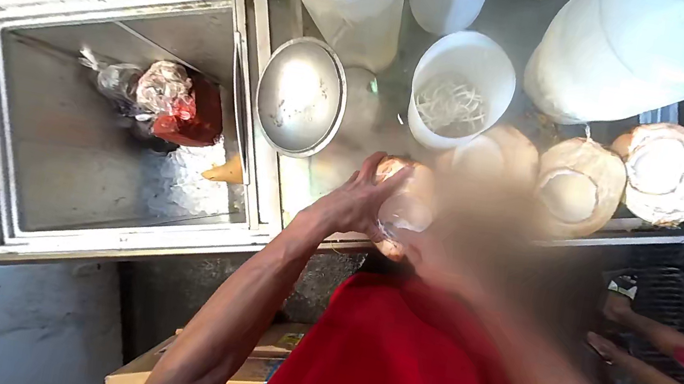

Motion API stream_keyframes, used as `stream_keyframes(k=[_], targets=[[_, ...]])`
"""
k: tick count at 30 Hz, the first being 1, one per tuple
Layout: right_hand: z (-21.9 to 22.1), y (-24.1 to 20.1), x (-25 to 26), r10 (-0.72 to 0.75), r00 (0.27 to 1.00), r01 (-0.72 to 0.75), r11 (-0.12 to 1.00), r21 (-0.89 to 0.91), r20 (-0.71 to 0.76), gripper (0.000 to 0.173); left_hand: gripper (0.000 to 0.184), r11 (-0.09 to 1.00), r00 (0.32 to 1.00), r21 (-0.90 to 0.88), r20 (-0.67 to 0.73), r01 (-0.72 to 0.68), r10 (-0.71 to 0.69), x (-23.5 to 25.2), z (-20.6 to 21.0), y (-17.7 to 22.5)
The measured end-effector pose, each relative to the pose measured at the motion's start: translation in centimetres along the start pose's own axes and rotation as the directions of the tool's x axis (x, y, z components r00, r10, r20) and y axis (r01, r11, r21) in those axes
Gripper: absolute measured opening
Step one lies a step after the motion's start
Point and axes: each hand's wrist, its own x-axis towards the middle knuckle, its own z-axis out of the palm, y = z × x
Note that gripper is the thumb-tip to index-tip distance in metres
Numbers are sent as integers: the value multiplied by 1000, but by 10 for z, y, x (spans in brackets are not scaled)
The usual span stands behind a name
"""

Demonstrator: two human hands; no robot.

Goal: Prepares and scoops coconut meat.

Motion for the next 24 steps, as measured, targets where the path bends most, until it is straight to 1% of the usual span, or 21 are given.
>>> stream_keyframes(k=[1, 2, 4, 5, 7, 9, 11, 13, 14, 16, 18, 19, 20, 22, 23, 24], targets=[[-7, 4, -7, -1, 999, 2, 999, -39, 32, 45, 140, 1000, 1000, 12, 12, -16, 16, -1, 0, 1], [-16, 5, -11, 18, 1000, -16, 999, -52, 26, 45, 138, 999, 1000, 22, 7, -26, 26, -2, -3, 2], [-18, 4, -13, 83, 996, -82, 996, 20, -42, 44, 132, 999, 999, 34, -46, 9, -7, -14, 1, 10], [-17, 5, -9, 112, 990, -104, 990, 95, -83, 44, 130, 998, 994, 20, -86, 65, -63, -21, 6, 16], [-8, 6, -2, 165, 977, -127, 959, 253, -137, 46, 138, 973, 960, -50, -157, 225, -230, -30, 28, 31], [-3, 3, 3, 205, 965, -151, 944, 294, -162, 47, 149, 924, 905, -137, -193, 357, -379, -30, 51, 42], [1, -4, 9, 217, 956, -151, 941, 302, -199, 44, 151, 906, 875, -147, -235, 398, -422, -26, 62, 45], [7, -11, 14, 175, 963, -113, 953, 282, -204, 37, 147, 922, 890, -114, -242, 370, -387, -25, 60, 42], [10, -14, 16, 134, 974, -90, 968, 233, -181, 35, 146, 932, 904, -112, -228, 344, -362, -25, 58, 37], [12, -12, 11, 33, 996, -26, 996, 82, -80, 39, 148, 951, 934, -114, -184, 289, -306, -26, 53, 25], [8, -3, -2, -27, 1000, 26, 996, -82, -2, 37, 147, 972, 960, -120, -174, 202, -221, -28, 49, 13], [4, -1, -6, -21, 1000, 20, 993, -119, 0, 36, 146, 978, 966, -118, -171, 174, -193, -28, 48, 10], [2, -3, -8, 4, 999, -7, 995, -104, -32, 37, 146, 980, 970, -114, -163, 165, -182, -29, 46, 9], [8, -17, 3, 100, 981, -101, 995, 3, -165, 42, 147, 979, 972, -108, -147, 171, -186, -24, 41, 11], [18, -23, 12, 145, 969, -139, 989, 39, -199, 45, 147, 979, 972, -105, -135, 177, -190, -24, 40, 13], [27, -27, 17, 161, 968, -157, 987, 35, -191, 45, 147, 979, 974, -100, -126, 176, -188, -24, 40, 13]])
